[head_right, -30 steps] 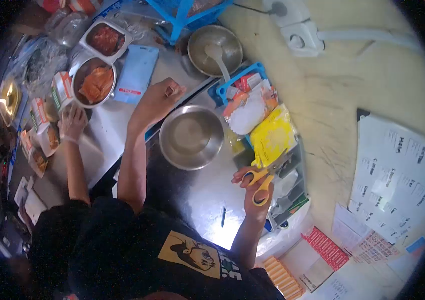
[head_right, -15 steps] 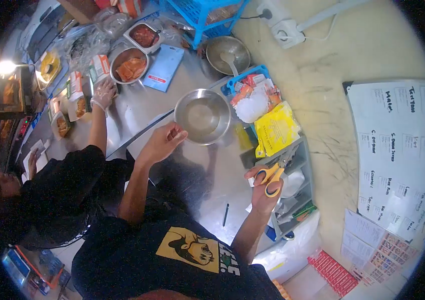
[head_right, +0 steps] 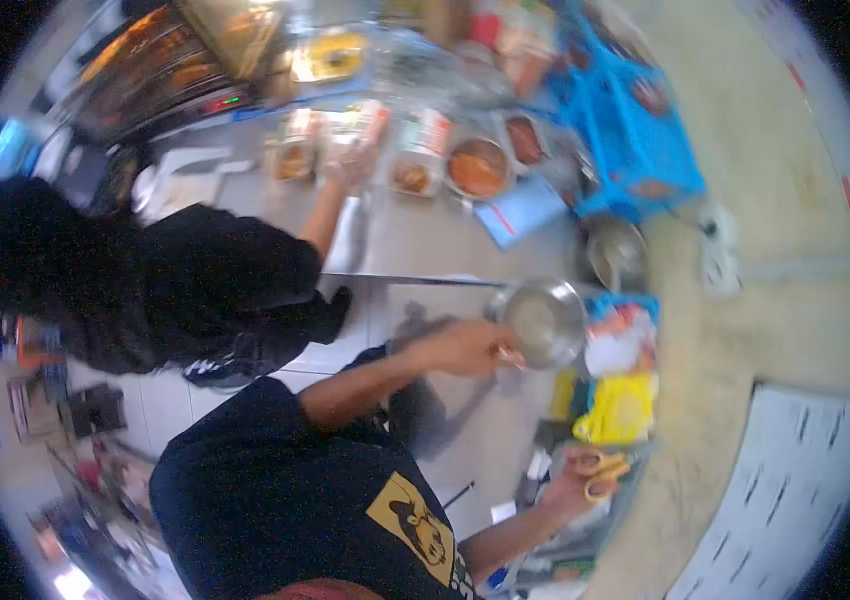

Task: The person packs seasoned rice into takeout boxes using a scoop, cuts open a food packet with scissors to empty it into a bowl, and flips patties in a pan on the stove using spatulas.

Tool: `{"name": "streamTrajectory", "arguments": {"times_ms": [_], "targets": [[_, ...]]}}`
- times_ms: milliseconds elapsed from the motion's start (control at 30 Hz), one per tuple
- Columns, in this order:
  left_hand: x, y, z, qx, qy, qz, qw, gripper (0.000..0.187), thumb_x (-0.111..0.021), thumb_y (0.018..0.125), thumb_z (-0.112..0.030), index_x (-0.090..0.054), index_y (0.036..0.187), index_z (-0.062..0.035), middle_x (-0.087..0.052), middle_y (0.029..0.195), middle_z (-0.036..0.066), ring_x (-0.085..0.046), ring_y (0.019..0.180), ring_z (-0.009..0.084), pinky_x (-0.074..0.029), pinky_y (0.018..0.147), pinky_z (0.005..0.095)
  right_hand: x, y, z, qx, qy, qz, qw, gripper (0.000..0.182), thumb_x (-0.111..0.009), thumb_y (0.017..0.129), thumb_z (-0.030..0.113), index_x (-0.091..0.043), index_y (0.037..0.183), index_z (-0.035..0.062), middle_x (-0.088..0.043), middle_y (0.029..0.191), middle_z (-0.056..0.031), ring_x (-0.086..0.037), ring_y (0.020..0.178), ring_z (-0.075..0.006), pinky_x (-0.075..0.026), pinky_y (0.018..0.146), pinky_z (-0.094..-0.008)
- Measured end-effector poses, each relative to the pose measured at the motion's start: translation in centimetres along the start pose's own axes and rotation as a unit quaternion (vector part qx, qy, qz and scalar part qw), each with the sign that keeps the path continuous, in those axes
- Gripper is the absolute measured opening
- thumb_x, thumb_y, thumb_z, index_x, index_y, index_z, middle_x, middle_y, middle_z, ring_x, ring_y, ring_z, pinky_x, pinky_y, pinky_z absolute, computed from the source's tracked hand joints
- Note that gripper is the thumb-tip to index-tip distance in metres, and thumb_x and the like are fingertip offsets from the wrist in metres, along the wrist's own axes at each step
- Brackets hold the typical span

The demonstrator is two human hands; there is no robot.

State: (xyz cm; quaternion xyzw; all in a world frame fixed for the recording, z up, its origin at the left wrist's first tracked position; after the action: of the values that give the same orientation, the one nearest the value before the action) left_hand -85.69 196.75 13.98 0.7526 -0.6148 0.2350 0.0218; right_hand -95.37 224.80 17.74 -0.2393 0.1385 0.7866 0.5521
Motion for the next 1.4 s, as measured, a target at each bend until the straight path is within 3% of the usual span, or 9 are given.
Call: {"name": "streamTrajectory", "arguments": {"times_ms": [133,200,433,533,700,1033,1167,1333,1400], "targets": [[-0.7,-7.0,-3.4,-0.055,-0.034,-0.032,0.997,0.033,-0.061,0.087,-0.037,-0.061,0.096,-0.0056,-0.066,0.086,0.017,-0.064,0.080,0.0327,-0.049,0.069,0.0436,-4.4,-2.0,0.1,-0.012,0.053,0.144,0.988,0.043,-0.059,0.089,0.044,-0.050,0.112,0.0088,-0.053,0.073,-0.0016,-0.055,0.077,-0.0162,-0.048,0.070,-0.0331],[-1.7,-12.6,-4.5,-0.090,-0.024,-0.087,0.992,0.033,-0.062,0.086,-0.037,-0.061,0.093,-0.0054,-0.066,0.082,0.016,-0.063,0.079,0.0341,-0.048,0.067,0.0445,-2.8,-3.7,-1.3,-0.019,0.060,0.074,0.995,0.040,-0.054,0.092,0.045,-0.055,0.082,0.0059,-0.052,0.069,-0.0029,-0.052,0.071,-0.0163,-0.045,0.070,-0.0293],[-5.4,-39.9,-0.8,-0.092,0.042,-0.114,0.988,0.038,-0.061,0.087,-0.039,-0.058,0.101,-0.0037,-0.064,0.082,0.020,-0.062,0.081,0.0381,-0.047,0.070,0.0461,-15.1,-19.9,-6.6,-0.028,-0.019,0.320,0.947,0.047,-0.052,0.093,0.047,-0.053,0.073,0.0045,-0.057,0.073,-0.0108,-0.054,0.075,-0.0188,-0.045,0.072,-0.0289],[-7.5,-52.8,4.7,-0.052,0.044,-0.176,0.982,0.042,-0.057,0.090,-0.043,-0.059,0.105,-0.0042,-0.064,0.083,0.019,-0.062,0.082,0.0367,-0.047,0.071,0.0443,-25.2,-35.7,-5.9,-0.046,-0.073,0.651,0.754,0.059,-0.066,0.078,0.058,-0.055,0.066,0.0021,-0.062,0.071,-0.0131,-0.059,0.065,-0.0244,-0.047,0.061,-0.0355],[-8.5,-73.7,12.2,0.103,-0.079,-0.352,0.927,0.038,-0.057,0.093,-0.040,-0.059,0.106,-0.0041,-0.062,0.079,0.012,-0.059,0.073,0.0239,-0.046,0.066,0.0360,-30.7,-55.1,-11.4,-0.185,-0.042,0.882,0.431,0.051,-0.076,0.072,0.048,-0.061,0.067,-0.0007,-0.066,0.074,-0.0120,-0.064,0.071,-0.0221,-0.050,0.064,-0.0344],[-11.1,-112.1,28.0,0.260,-0.228,-0.578,0.739,0.032,-0.060,0.092,-0.035,-0.062,0.101,-0.0045,-0.054,0.067,0.004,-0.049,0.062,0.0112,-0.041,0.057,0.0284,-39.6,-95.4,-28.0,-0.238,-0.178,0.940,0.169,0.029,-0.072,0.082,0.028,-0.069,0.086,-0.0005,-0.069,0.087,-0.0098,-0.064,0.084,-0.0147,-0.049,0.071,-0.0278],[-4.8,-120.8,30.3,0.250,-0.207,-0.599,0.732,0.026,-0.061,0.092,-0.030,-0.062,0.100,-0.0047,-0.049,0.065,0.001,-0.044,0.060,0.0088,-0.038,0.055,0.0264,-42.5,-102.2,-33.0,-0.234,-0.249,0.919,0.198,0.020,-0.068,0.085,0.019,-0.069,0.093,0.0004,-0.069,0.091,-0.0079,-0.063,0.083,-0.0134,-0.048,0.074,-0.0259],[6.0,-127.3,37.0,0.194,-0.285,-0.606,0.717,0.025,-0.059,0.094,-0.027,-0.061,0.100,-0.0025,-0.051,0.071,-0.002,-0.045,0.066,0.0060,-0.038,0.061,0.0228,-52.0,-102.9,-45.6,-0.448,-0.202,0.728,0.478,0.018,-0.062,0.088,0.014,-0.061,0.103,0.0035,-0.062,0.090,-0.0013,-0.060,0.085,-0.0104,-0.047,0.076,-0.0242],[9.2,-129.1,41.7,0.215,-0.276,-0.608,0.713,0.026,-0.058,0.094,-0.028,-0.061,0.100,-0.0024,-0.052,0.071,-0.002,-0.046,0.067,0.0062,-0.039,0.061,0.0229,-59.2,-101.2,-51.8,-0.382,-0.205,0.692,0.577,0.016,-0.061,0.087,0.011,-0.061,0.102,0.0048,-0.061,0.090,-0.0010,-0.060,0.085,-0.0103,-0.048,0.072,-0.0237]]}}
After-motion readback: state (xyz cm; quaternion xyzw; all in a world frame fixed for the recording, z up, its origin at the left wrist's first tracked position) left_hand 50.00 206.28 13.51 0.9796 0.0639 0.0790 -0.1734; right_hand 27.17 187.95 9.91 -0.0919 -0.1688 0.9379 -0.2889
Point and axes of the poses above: each hand's wrist, its own y-axis towards the middle knuckle, its own x-axis out of the back of the hand, z = x × y, the point moved 7 cm from there along y, towards the middle knuckle
